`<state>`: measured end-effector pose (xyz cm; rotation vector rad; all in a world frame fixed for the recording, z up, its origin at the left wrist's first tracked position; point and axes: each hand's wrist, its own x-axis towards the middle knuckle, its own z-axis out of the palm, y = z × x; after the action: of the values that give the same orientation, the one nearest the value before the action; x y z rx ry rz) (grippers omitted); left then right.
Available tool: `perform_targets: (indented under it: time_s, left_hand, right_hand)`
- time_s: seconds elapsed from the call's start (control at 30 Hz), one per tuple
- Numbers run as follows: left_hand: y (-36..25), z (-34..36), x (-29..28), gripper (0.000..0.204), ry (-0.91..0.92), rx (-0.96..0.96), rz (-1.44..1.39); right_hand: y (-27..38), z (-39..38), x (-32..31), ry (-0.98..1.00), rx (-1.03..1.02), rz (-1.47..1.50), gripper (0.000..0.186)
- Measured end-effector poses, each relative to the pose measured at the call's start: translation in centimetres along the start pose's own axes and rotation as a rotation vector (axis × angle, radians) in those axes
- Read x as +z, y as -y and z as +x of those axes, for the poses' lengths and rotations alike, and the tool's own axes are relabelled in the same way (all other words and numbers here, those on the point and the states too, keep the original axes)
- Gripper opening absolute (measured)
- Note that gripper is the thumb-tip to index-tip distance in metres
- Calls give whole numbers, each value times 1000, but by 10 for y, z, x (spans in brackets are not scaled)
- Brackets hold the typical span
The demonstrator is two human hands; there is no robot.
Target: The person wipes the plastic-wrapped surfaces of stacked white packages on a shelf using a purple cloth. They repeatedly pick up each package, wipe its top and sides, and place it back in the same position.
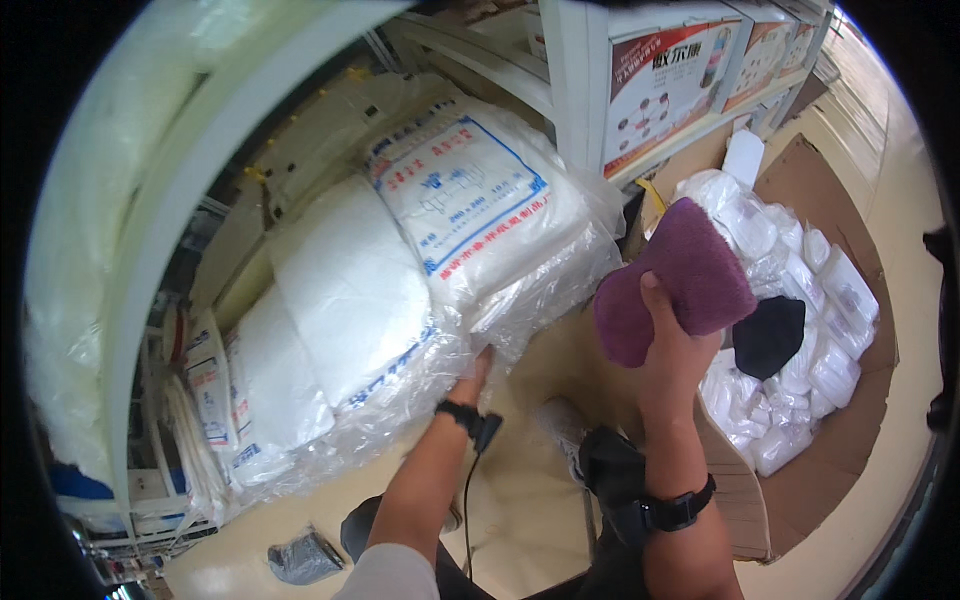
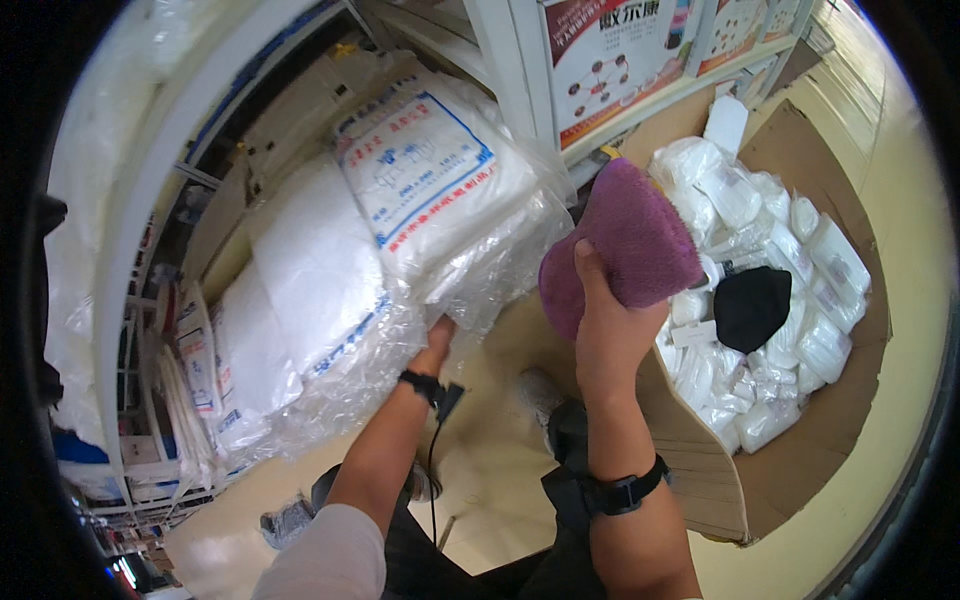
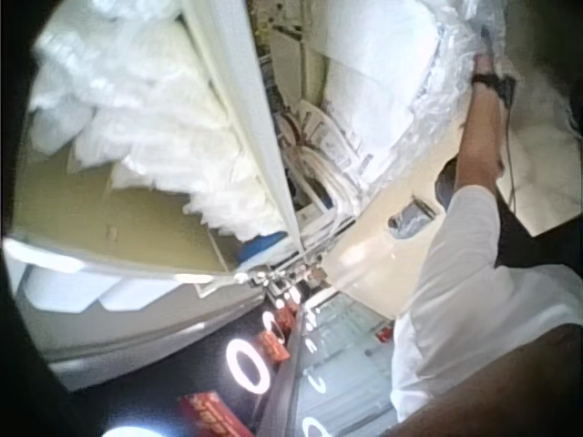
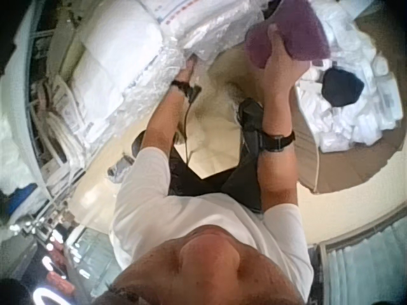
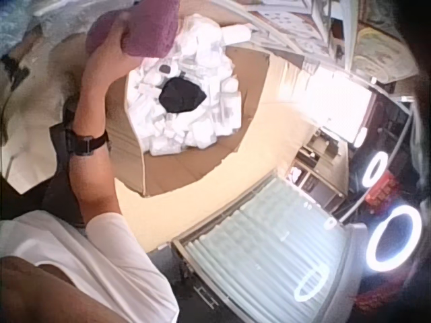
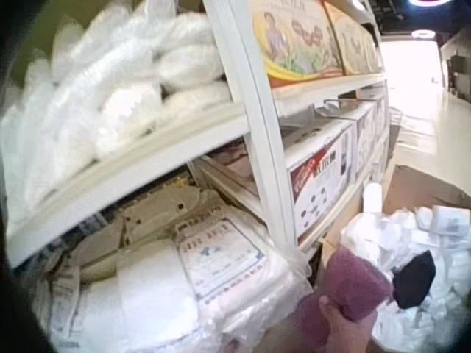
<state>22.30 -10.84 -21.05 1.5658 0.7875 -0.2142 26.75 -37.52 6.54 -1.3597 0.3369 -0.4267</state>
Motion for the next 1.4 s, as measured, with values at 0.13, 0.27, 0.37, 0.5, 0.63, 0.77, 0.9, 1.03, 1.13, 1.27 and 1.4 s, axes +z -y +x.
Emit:
perform_targets:
  time_s: [0.13, 0.27, 0.37, 0.5, 0.63, 0.77, 0.9, 1.03, 1.13, 1.27, 1.4]
  left_hand:
    - [-56, -118, 30, 26, 225, 294, 266]
    - [-136, -214, -19, 25, 185, 477, 24]
    - [-170, -233, -81, 26, -50, 452, -52]
    - [-199, -276, -149, 34, -235, 289, -148]
    - [-265, -340, -167, 38, -178, 327, 172]
    - [-263, -311, -197, 39, -272, 466, 504]
    - [-171, -229, -243, 44, -404, 304, 654]
    - [-151, -188, -174, 47, -473, 215, 691]
    - [-141, -177, -196, 60, -539, 137, 605]
    - [-146, -191, -194, 42, -489, 237, 403]
    - [-122, -243, -204, 49, -499, 205, 338]
  right_hand:
    - [-2, -5, 4, 151, 33, 24, 37]
    - [-4, -25, 19, 310, 120, 17, 43]
    - [-7, -39, 31, 379, 148, 80, 44]
    - [-22, -44, 47, 415, 171, 132, 45]
    - [-14, -32, 60, 290, 236, 256, 44]
    - [-20, -44, 78, 263, 292, 268, 44]
    - [-13, -85, 104, 314, 360, 256, 43]
    - [-21, -87, 110, 252, 236, 219, 39]
    - [-14, -95, 113, 247, 232, 228, 36]
    - [-18, -88, 114, 191, 205, 228, 34]
    - [-13, -96, 114, 262, 191, 195, 39]
